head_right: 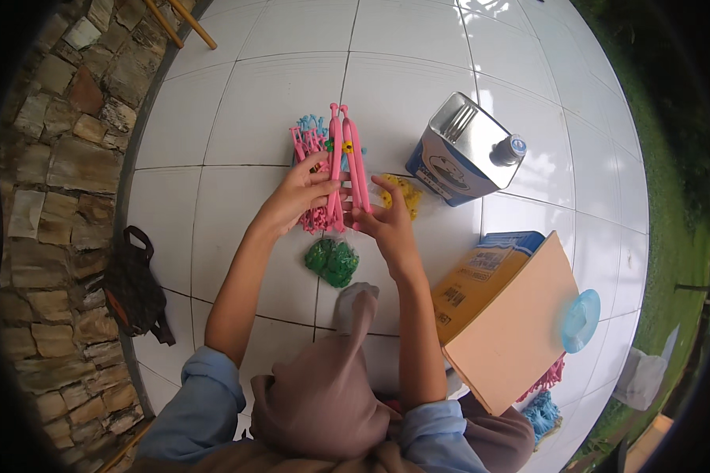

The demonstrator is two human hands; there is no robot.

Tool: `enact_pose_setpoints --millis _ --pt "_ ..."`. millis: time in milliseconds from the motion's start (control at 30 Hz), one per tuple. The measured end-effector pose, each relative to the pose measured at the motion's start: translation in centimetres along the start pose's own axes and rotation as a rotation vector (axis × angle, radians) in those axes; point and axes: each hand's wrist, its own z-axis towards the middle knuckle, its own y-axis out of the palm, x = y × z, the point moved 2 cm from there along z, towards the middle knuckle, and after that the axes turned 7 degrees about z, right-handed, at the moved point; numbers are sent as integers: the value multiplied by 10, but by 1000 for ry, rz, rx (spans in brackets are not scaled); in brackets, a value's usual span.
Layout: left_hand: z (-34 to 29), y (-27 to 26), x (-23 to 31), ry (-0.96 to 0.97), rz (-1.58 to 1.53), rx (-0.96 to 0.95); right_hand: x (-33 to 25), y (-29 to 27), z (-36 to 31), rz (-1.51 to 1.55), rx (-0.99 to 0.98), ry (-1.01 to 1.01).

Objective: The person applies adhesive to small plastic flowers and a strap, then presses the flowers onto the strap while it rests on a board.

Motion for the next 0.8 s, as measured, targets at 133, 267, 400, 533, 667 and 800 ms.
enact_pose_setpoints --millis 133,267,400,533,667,800 --pt "18 -8 -39 48 123 121 40 -9 31 -288 -38 87" --pt "27 -11 -106 116 149 186 67 -19 44 -499 -178 -97" --pt "16 -11 -146 152 -23 336 68 -33 46 -336 -223 106" --pt "8 -14 -136 255 133 381 65 -25 45 -22 0 224" --pt "-5 -11 -110 295 126 322 66 -10 42 -95 34 -99" --pt "-19 -10 -115 103 203 190 71 -14 29 -361 123 -37"
